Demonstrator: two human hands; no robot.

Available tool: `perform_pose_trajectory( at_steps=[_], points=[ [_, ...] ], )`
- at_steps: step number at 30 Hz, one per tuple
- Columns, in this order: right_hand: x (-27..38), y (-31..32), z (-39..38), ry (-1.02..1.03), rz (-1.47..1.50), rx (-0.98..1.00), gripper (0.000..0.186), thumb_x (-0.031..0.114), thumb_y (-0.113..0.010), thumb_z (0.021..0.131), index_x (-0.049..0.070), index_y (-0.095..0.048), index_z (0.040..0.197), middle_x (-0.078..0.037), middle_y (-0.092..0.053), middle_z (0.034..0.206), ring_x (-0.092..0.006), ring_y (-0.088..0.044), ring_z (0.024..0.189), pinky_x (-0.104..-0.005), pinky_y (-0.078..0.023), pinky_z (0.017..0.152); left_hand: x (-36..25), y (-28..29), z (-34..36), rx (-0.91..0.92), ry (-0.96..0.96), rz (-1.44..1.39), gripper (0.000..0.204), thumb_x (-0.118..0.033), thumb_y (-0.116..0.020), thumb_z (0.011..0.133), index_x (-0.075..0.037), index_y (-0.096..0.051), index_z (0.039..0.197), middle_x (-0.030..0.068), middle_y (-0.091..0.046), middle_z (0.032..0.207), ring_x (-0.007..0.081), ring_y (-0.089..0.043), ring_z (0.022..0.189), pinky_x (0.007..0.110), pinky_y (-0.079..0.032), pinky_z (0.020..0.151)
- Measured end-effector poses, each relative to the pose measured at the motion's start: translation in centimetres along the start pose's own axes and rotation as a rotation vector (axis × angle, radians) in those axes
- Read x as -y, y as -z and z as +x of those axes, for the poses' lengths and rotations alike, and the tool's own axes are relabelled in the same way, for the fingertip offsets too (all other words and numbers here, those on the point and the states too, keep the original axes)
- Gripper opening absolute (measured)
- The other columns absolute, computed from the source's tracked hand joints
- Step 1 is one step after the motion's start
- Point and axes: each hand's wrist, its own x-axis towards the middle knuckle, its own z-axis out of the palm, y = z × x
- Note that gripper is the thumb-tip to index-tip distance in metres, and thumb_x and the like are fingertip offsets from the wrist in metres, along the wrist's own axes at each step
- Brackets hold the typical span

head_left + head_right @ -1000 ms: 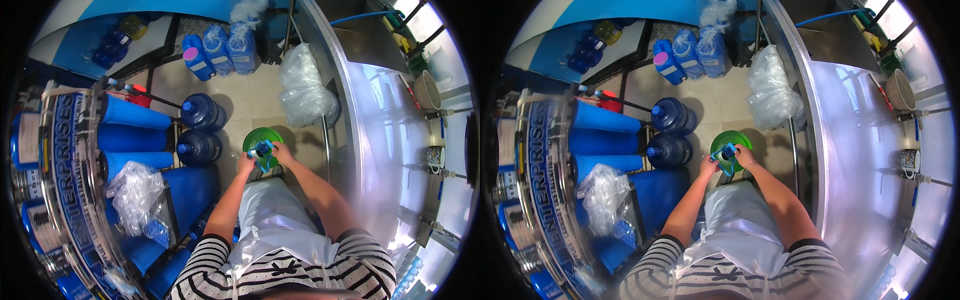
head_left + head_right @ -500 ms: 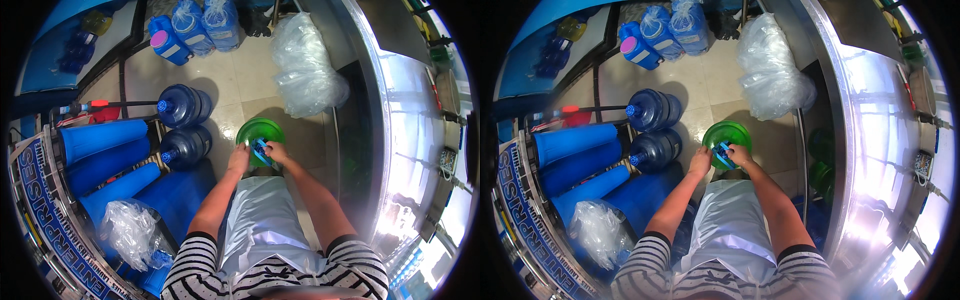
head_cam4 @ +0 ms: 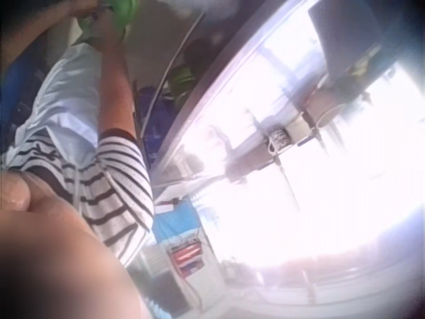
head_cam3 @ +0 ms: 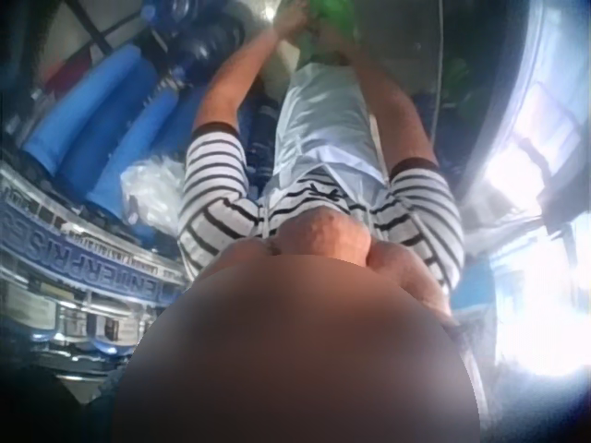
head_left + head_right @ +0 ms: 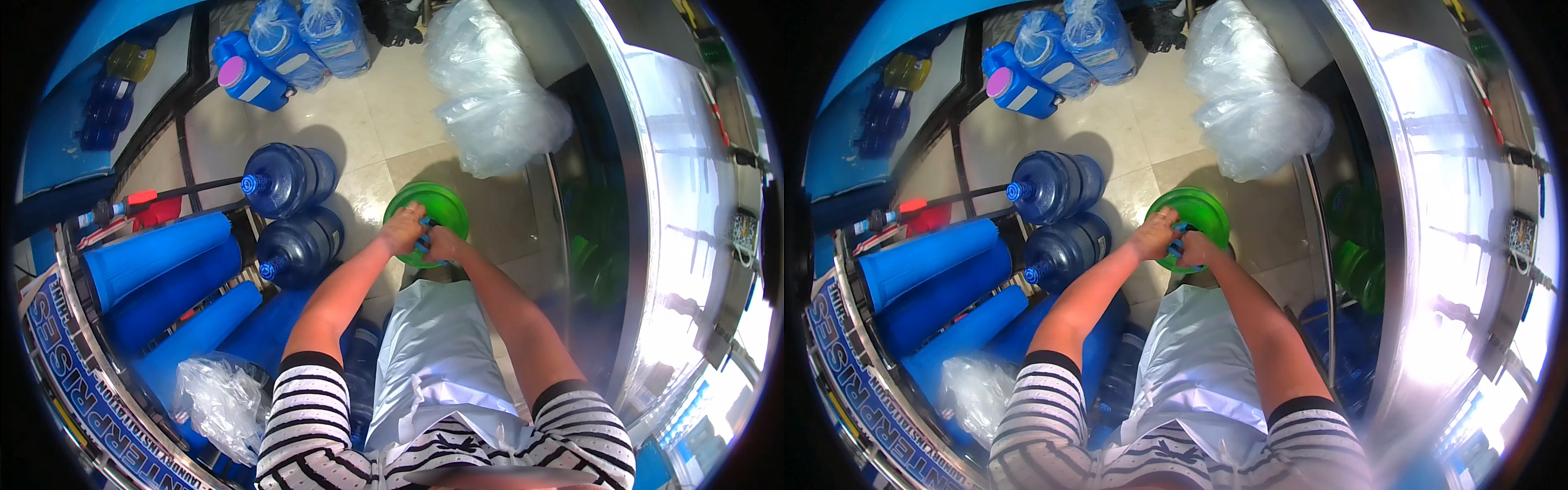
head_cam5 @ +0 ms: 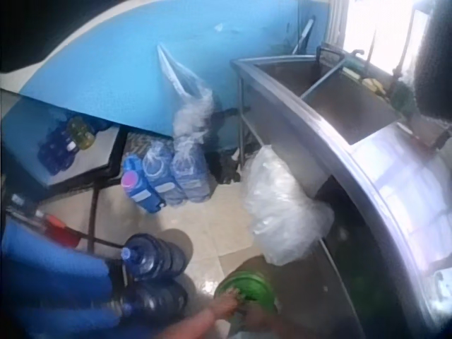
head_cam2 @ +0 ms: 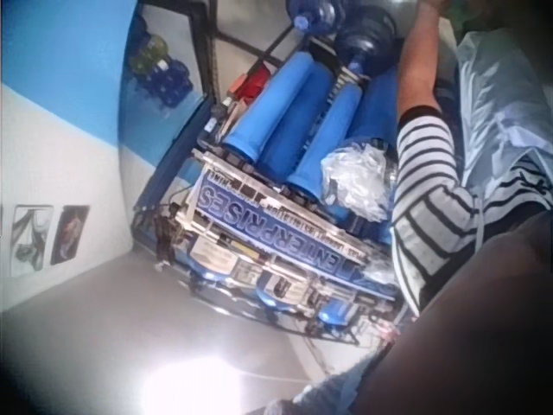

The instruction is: The person repeatedly picks up large water jugs from a storage area, carries them to a three-wheeled vehicle, and places them in the cargo bed. The person uses a blue plastic jug lifter to grip and transport the jugs. The person also briefly fills a small metal pot with water from a tap and pours it into the vehicle.

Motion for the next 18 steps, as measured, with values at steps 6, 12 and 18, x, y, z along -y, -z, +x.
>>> perform_pose_trajectory(
  at_steps=[6,12,18],
  points=[
    [-0.2,-1.3,-0.4,-0.126,0.597,0.266,0.041,0.035,-0.078,0.063,0.0,-0.065,0.08,-0.018,-0.064,0.069,-0.0307,-0.063,0.064,-0.0381,-0.052,0.063,-2.0,0.6,1.9,0.279,0.082,0.158,0.026,-0.021,-0.072,0.06,-0.011,-0.072,0.084,0.0076,-0.051,0.119,0.0265,-0.045,0.116,0.04,-0.048,0.084],
    [-0.8,-6.3,-2.7,0.079,0.332,-0.179,0.043,0.039,-0.072,0.072,0.002,-0.064,0.092,-0.022,-0.065,0.084,-0.0391,-0.062,0.081,-0.043,-0.05,0.072,-5.7,-2.8,1.7,0.526,0.43,0.229,0.036,-0.03,-0.074,0.064,-0.012,-0.071,0.095,0.0068,-0.061,0.11,0.0256,-0.056,0.107,0.049,-0.053,0.078],
    [-0.8,-8.8,-8.9,-0.173,0.266,-0.204,0.038,0.031,-0.071,0.068,0.006,-0.066,0.096,-0.019,-0.066,0.091,-0.0362,-0.063,0.085,-0.0432,-0.051,0.074,-8.9,-5.6,-0.8,0.358,0.11,-0.015,0.022,-0.025,-0.068,0.064,-0.007,-0.071,0.077,0.0144,-0.067,0.082,0.0304,-0.066,0.078,0.039,-0.054,0.071]
  ],
)
